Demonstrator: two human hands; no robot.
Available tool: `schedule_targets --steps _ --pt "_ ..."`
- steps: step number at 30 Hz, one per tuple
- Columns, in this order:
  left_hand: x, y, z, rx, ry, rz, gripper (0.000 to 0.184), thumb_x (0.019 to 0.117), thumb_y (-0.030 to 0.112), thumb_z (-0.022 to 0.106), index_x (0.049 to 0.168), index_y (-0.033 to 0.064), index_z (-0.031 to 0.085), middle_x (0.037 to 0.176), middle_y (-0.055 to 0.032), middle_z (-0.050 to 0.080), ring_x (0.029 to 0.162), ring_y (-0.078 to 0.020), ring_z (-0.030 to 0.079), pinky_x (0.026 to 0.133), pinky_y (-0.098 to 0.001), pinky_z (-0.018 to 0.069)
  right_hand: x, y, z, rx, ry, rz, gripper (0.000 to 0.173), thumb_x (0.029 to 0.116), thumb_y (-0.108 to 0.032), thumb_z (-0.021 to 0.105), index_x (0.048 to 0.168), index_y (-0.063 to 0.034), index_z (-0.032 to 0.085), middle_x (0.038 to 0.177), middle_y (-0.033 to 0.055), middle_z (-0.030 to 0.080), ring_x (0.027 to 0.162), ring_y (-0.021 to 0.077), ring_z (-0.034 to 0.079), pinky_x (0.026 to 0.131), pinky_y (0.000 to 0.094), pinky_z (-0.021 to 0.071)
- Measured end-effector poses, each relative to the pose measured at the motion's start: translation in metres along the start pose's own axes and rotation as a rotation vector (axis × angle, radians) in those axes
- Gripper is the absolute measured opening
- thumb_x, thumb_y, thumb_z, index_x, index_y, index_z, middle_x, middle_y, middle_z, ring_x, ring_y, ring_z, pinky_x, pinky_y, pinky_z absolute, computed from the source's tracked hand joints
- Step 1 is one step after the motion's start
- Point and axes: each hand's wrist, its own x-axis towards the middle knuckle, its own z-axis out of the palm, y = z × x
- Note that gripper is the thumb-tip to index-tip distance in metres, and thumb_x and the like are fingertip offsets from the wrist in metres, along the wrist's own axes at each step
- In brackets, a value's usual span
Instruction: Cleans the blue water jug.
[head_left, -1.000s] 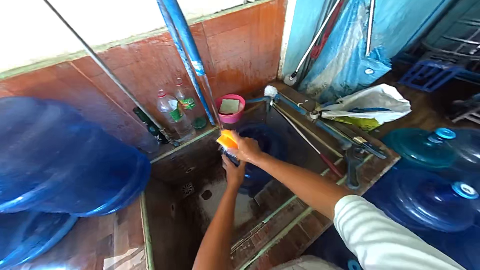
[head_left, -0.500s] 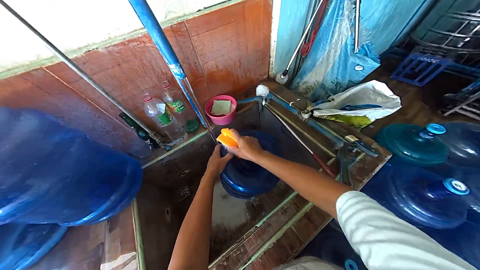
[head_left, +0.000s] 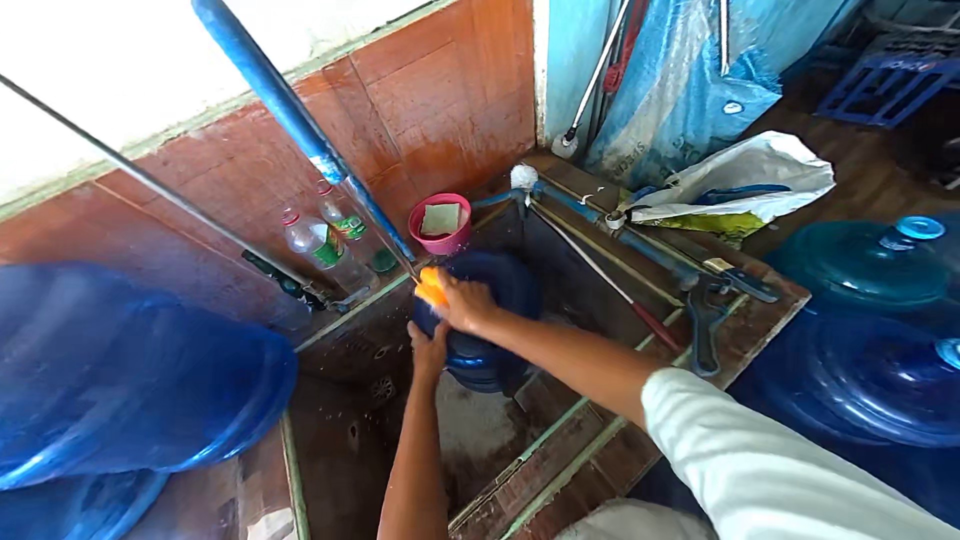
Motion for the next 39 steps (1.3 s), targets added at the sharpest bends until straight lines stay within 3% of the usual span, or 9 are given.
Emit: schedule_targets --steps 6,11,16,20,24,28,34,37,39 --pt "0.02 0.001 -0.025 0.109 0.277 -0.169 0.067 0.1087 0.038 0.049 0.157 -0.0028 0.026 0.146 -0.0351 0.047 0.136 -0.0459 0.048 0.11 -0.0588 0.0402 -0.076 0.065 -0.039 0.043 -0.066 0.111 0.069 0.1038 -0.039 0.058 0.162 -0.0162 0.03 0.127 0.0271 0.066 0.118 0.0468 0.063 0.1 0.0651 0.0465" --pt "0.02 0.002 -0.017 0.269 0.011 0.135 0.067 0.1075 0.03 0.052 0.162 0.0044 0.022 0.157 -0.0299 0.037 0.143 -0.0401 0.043 0.117 -0.0549 0.0349 -0.037 0.153 -0.033 0.591 0.268 0.31 0.067 0.0977 -0.035 0.071 0.152 -0.0055 0.043 0.125 0.0292 0.065 0.116 0.0434 0.064 0.1 0.0616 0.0494" --pt "0.045 0.036 -0.016 0.526 -0.212 0.152 0.062 0.1093 0.027 0.047 0.161 0.0018 0.024 0.158 -0.0317 0.034 0.147 -0.0429 0.036 0.119 -0.0554 0.0299 -0.056 0.136 -0.032 0.612 0.231 0.336 0.071 0.0972 -0.037 0.072 0.154 -0.0075 0.041 0.124 0.0277 0.066 0.117 0.0421 0.065 0.102 0.0598 0.0486" --pt "0.063 0.059 0.014 0.704 -0.08 0.131 0.055 0.1102 0.039 0.042 0.153 0.0046 0.042 0.15 -0.0307 0.046 0.14 -0.0518 0.041 0.107 -0.0773 0.0271 -0.07 0.131 -0.031 0.664 0.227 0.298 0.073 0.0976 -0.036 0.07 0.156 -0.0055 0.038 0.131 0.0259 0.064 0.122 0.0369 0.063 0.107 0.0539 0.0473" --pt "0.06 0.072 0.034 0.798 -0.114 0.293 0.046 0.1117 0.035 0.04 0.142 0.0049 0.058 0.139 -0.0267 0.059 0.133 -0.0459 0.054 0.108 -0.0682 0.0359 -0.083 0.144 -0.023 0.775 0.2 0.251 0.071 0.0959 -0.035 0.071 0.152 -0.002 0.043 0.134 0.0248 0.062 0.124 0.0339 0.062 0.107 0.0506 0.0477" --pt "0.053 0.076 0.062 0.86 -0.095 0.476 0.041 0.1091 0.03 0.047 0.124 -0.0007 0.07 0.127 -0.0261 0.067 0.13 -0.0448 0.056 0.116 -0.0659 0.0241 -0.064 0.147 -0.01 0.859 0.169 0.227 0.069 0.096 -0.03 0.072 0.15 0.0006 0.043 0.134 0.0267 0.061 0.124 0.0351 0.061 0.108 0.0505 0.0463" --pt "0.062 0.071 0.078 0.787 0.305 0.014 0.106 0.0878 0.072 0.063 0.158 -0.0015 0.031 0.165 -0.0338 0.012 0.154 -0.0526 0.011 0.112 -0.0781 0.0172 -0.136 0.144 -0.051 0.488 0.258 0.237 0.071 0.0974 -0.036 0.068 0.158 -0.012 0.041 0.128 0.0227 0.068 0.118 0.039 0.066 0.102 0.0578 0.0501" --pt "0.048 0.063 0.064 0.755 0.159 0.137 0.103 0.0895 0.061 0.069 0.158 -0.0047 0.029 0.166 -0.0339 0.012 0.154 -0.052 0.009 0.115 -0.076 0.0133 -0.163 0.19 -0.094 0.246 0.586 0.377 0.063 0.0998 -0.033 0.067 0.156 -0.0127 0.046 0.121 0.028 0.07 0.107 0.0481 0.068 0.092 0.0666 0.0509" --pt "0.036 0.06 0.054 0.732 0.005 0.253 0.098 0.0894 0.05 0.074 0.158 -0.0045 0.029 0.167 -0.0317 0.012 0.154 -0.0508 0.009 0.118 -0.0725 0.01 -0.166 0.242 -0.126 0.096 0.676 0.463 0.064 0.1043 -0.032 0.061 0.161 -0.0146 0.036 0.138 0.0301 0.06 0.11 0.0552 0.064 0.088 0.0744 0.0481"
